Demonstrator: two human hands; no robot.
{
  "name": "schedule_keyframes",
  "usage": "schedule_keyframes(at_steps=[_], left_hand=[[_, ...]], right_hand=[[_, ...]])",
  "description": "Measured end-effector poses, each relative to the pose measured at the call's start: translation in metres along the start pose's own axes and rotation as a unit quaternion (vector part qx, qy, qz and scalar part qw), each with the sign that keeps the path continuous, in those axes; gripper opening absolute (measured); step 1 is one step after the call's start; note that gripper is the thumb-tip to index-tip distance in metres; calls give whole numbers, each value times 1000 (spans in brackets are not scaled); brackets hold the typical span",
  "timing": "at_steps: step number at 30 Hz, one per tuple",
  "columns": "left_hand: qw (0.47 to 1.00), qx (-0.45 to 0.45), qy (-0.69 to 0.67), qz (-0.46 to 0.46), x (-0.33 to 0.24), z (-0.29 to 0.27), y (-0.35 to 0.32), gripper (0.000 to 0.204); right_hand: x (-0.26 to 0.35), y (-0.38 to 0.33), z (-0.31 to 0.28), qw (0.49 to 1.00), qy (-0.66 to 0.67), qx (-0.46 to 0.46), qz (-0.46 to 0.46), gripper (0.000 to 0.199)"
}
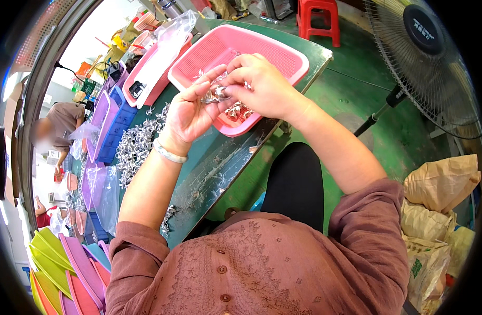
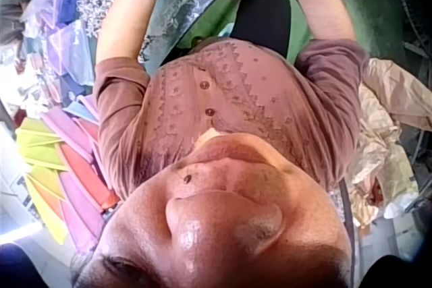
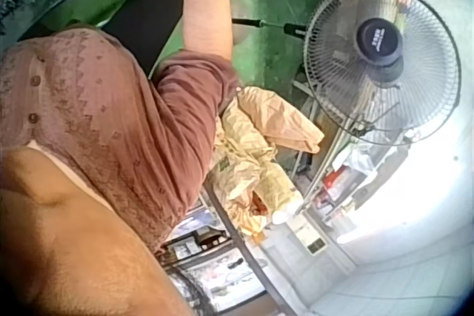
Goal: The person sorts small metal components by hand on a workstation desk, picking them up from a pile and placing them into a pink plastic tray.
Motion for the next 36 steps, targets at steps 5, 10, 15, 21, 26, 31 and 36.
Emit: schedule_keyframes(at_steps=[5,10,15,21,26,31,36], left_hand=[[1000,3,9,-1,0,2,-2,34],[999,-23,38,-30,4,8,-5,32],[995,-29,73,-54,7,5,-6,25],[994,-11,101,-35,6,1,-7,24],[992,-1,122,-28,7,2,-7,31],[991,-9,129,-27,7,3,-7,31],[991,9,129,-41,8,3,-3,32]], right_hand=[[-17,-3,3,974,220,5,59,8],[-17,-7,2,955,285,-20,73,7],[-7,-8,-5,992,117,-48,-24,11],[0,-8,-5,997,41,-42,-56,23],[-5,-10,-2,981,181,-76,5,39],[-2,-8,-4,985,158,-65,1,44],[-2,-7,-2,994,108,-16,-28,42]])
Point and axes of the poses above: each hand's wrist, its own y-axis towards the middle knuckle, its own z-axis out of the palm, x = y × z, the point moved 4 cm from there along y, towards the middle knuckle, and after that the axes turned 13 degrees about x, right-handed, at the moved point
